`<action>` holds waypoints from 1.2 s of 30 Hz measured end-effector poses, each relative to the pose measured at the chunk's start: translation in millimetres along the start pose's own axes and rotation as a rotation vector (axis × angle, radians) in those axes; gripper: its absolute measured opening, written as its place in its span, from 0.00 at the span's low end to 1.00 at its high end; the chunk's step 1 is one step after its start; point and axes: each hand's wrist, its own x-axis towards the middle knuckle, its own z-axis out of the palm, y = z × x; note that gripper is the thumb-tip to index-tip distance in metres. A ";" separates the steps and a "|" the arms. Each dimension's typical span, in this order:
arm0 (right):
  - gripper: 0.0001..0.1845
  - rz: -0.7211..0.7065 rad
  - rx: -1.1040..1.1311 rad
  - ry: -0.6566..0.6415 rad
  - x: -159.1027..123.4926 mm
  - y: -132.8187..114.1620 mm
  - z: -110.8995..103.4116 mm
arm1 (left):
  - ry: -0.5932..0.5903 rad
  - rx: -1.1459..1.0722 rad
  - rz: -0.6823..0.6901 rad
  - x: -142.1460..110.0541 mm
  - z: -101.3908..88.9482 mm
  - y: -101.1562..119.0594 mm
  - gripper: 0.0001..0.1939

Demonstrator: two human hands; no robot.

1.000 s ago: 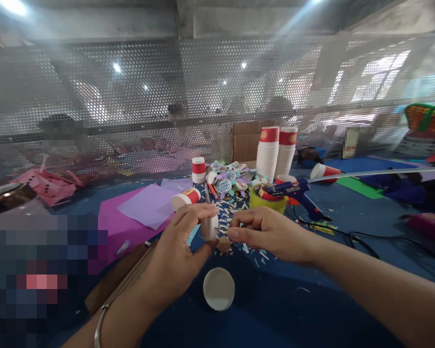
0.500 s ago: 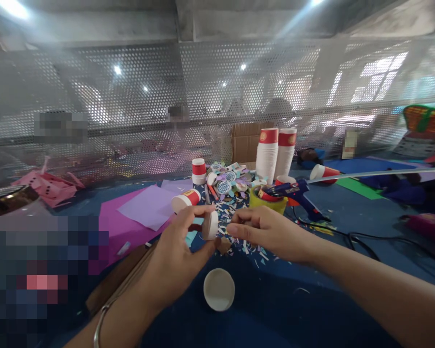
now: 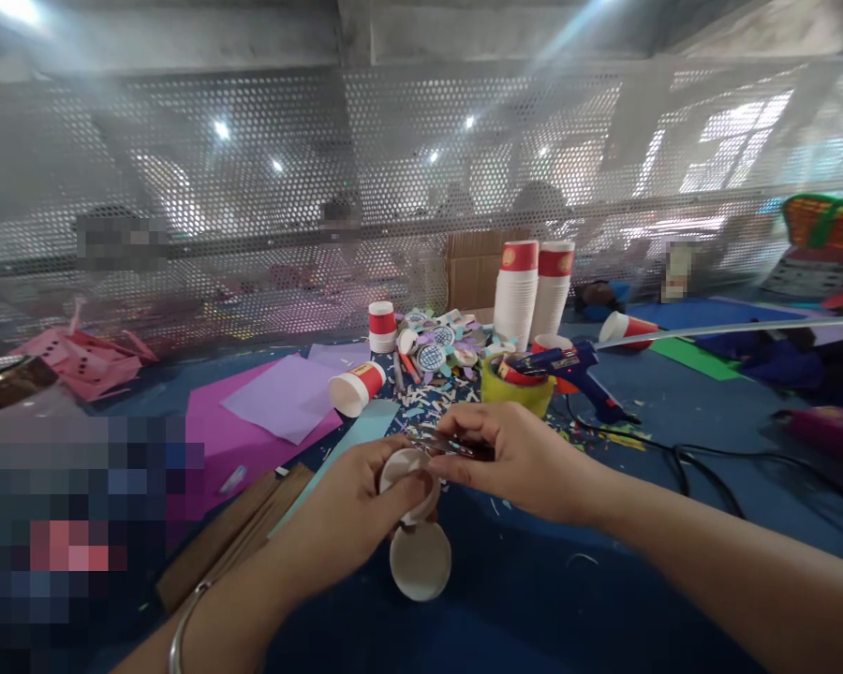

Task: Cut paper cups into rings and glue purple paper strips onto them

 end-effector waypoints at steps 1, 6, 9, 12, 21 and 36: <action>0.07 0.000 -0.011 -0.010 0.2 -0.1 0.7 | -0.013 -0.001 -0.031 -1.2 1.1 0.4 0.09; 0.07 0.011 0.042 -0.072 1.1 -2.4 3.0 | -0.043 -0.022 -0.131 -3.9 4.4 2.2 0.06; 0.07 0.021 0.104 -0.099 2.2 -0.8 4.3 | -0.022 0.052 -0.120 -4.6 3.4 4.0 0.06; 0.06 0.044 0.156 -0.108 3.4 2.7 5.3 | 0.050 0.152 -0.065 -5.3 0.9 5.8 0.08; 0.11 0.118 0.375 -0.152 4.7 8.6 3.4 | -0.046 0.074 -0.021 -3.9 -1.6 5.2 0.08; 0.13 0.073 0.447 -0.215 6.5 13.2 2.2 | 0.025 -0.021 -0.085 -5.3 2.3 6.4 0.06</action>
